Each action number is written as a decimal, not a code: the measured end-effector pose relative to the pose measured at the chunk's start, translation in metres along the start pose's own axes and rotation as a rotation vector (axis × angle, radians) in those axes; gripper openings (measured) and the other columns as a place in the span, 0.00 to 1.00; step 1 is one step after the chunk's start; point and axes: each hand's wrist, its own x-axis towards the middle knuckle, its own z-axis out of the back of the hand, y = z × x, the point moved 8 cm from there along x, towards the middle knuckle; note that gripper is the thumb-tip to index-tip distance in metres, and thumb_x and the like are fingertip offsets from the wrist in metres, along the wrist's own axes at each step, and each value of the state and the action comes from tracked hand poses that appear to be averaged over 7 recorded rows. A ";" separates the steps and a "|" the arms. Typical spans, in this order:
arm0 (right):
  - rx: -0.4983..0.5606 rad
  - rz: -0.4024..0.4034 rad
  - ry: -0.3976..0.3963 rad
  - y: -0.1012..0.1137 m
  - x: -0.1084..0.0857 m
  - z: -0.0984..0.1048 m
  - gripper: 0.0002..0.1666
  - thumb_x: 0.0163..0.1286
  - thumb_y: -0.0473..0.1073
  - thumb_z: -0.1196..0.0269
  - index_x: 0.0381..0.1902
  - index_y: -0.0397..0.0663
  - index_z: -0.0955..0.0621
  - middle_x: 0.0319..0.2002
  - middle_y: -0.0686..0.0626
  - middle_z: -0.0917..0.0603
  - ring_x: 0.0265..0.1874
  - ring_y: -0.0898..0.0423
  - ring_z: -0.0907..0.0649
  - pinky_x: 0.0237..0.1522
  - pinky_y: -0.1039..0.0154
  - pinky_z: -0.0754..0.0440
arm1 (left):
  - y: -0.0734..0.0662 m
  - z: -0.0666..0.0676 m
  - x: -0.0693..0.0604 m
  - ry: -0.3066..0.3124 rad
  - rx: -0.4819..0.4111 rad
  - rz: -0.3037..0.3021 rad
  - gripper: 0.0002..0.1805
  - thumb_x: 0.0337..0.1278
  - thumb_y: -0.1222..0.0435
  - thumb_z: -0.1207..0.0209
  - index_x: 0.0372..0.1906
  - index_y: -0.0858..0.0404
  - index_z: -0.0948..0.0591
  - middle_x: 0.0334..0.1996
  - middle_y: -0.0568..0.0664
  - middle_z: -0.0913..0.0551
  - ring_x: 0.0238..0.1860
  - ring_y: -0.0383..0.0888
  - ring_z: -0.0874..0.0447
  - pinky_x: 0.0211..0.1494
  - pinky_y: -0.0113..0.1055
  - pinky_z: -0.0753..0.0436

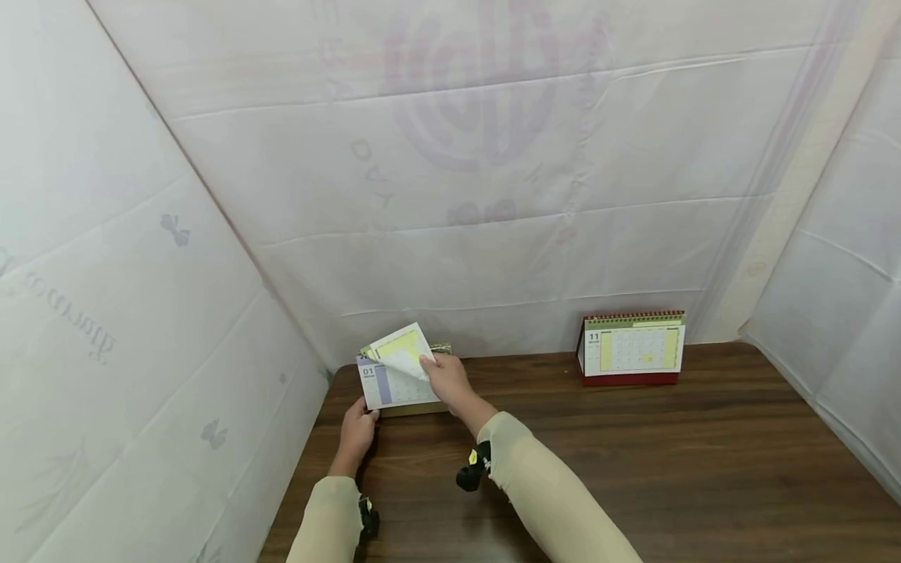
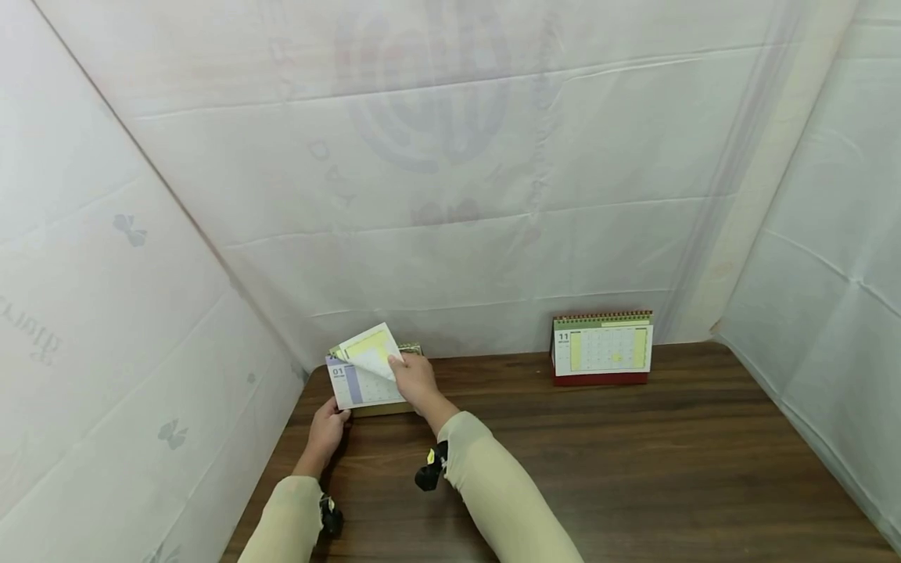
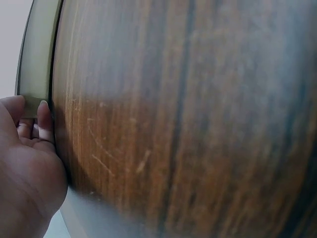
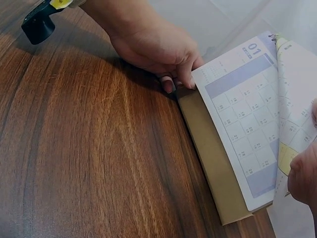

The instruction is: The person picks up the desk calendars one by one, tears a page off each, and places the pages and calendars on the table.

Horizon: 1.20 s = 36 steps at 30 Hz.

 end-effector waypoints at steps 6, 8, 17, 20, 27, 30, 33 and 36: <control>-0.003 0.006 -0.007 0.000 -0.001 0.000 0.23 0.85 0.55 0.43 0.56 0.47 0.11 0.52 0.44 0.09 0.43 0.55 0.14 0.42 0.62 0.19 | -0.001 0.000 0.001 0.003 0.014 0.001 0.24 0.72 0.74 0.51 0.70 0.72 0.23 0.70 0.70 0.21 0.63 0.59 0.22 0.61 0.47 0.23; -0.010 0.014 -0.007 0.000 -0.001 -0.001 0.23 0.85 0.55 0.44 0.55 0.46 0.10 0.51 0.44 0.09 0.42 0.55 0.15 0.41 0.63 0.20 | 0.001 0.001 0.001 0.003 0.006 0.006 0.25 0.71 0.74 0.51 0.70 0.72 0.24 0.70 0.70 0.21 0.63 0.60 0.22 0.61 0.47 0.22; 0.005 0.009 -0.022 -0.003 -0.001 -0.001 0.26 0.85 0.56 0.44 0.31 0.44 0.19 0.20 0.56 0.30 0.21 0.58 0.35 0.27 0.63 0.33 | 0.000 0.001 0.001 -0.036 0.017 -0.044 0.24 0.65 0.73 0.49 0.65 0.73 0.20 0.66 0.72 0.19 0.63 0.61 0.22 0.65 0.54 0.24; 0.017 -0.004 -0.023 -0.004 -0.001 -0.001 0.26 0.85 0.57 0.44 0.31 0.45 0.19 0.18 0.56 0.32 0.20 0.58 0.36 0.25 0.63 0.34 | 0.003 0.000 0.002 -0.012 -0.002 -0.017 0.25 0.68 0.73 0.49 0.67 0.73 0.22 0.70 0.70 0.22 0.70 0.63 0.26 0.73 0.60 0.28; 0.082 -0.055 -0.029 -0.013 0.000 0.002 0.31 0.85 0.59 0.45 0.52 0.34 0.15 0.43 0.38 0.16 0.40 0.48 0.20 0.47 0.54 0.20 | 0.003 0.000 0.002 -0.001 0.025 0.015 0.23 0.72 0.73 0.49 0.68 0.72 0.21 0.69 0.69 0.20 0.65 0.60 0.21 0.64 0.51 0.21; 0.177 -0.100 -0.038 -0.020 -0.001 0.004 0.31 0.85 0.59 0.45 0.54 0.35 0.14 0.54 0.37 0.15 0.53 0.45 0.17 0.61 0.49 0.19 | 0.004 0.001 0.000 -0.017 0.020 0.009 0.21 0.71 0.74 0.48 0.64 0.73 0.19 0.64 0.69 0.17 0.56 0.57 0.17 0.54 0.40 0.19; 0.230 -0.105 -0.030 -0.021 -0.002 0.007 0.28 0.85 0.58 0.45 0.53 0.39 0.13 0.51 0.41 0.13 0.50 0.51 0.17 0.60 0.53 0.19 | 0.004 0.002 0.001 -0.023 0.014 0.003 0.19 0.71 0.73 0.48 0.62 0.72 0.18 0.62 0.69 0.15 0.53 0.55 0.17 0.49 0.35 0.20; 0.217 -0.092 -0.025 -0.019 -0.003 0.008 0.27 0.85 0.58 0.44 0.49 0.40 0.12 0.47 0.45 0.13 0.44 0.55 0.19 0.53 0.58 0.20 | 0.005 0.000 0.001 -0.019 -0.008 0.006 0.19 0.72 0.73 0.49 0.63 0.73 0.19 0.63 0.69 0.16 0.52 0.54 0.17 0.48 0.34 0.20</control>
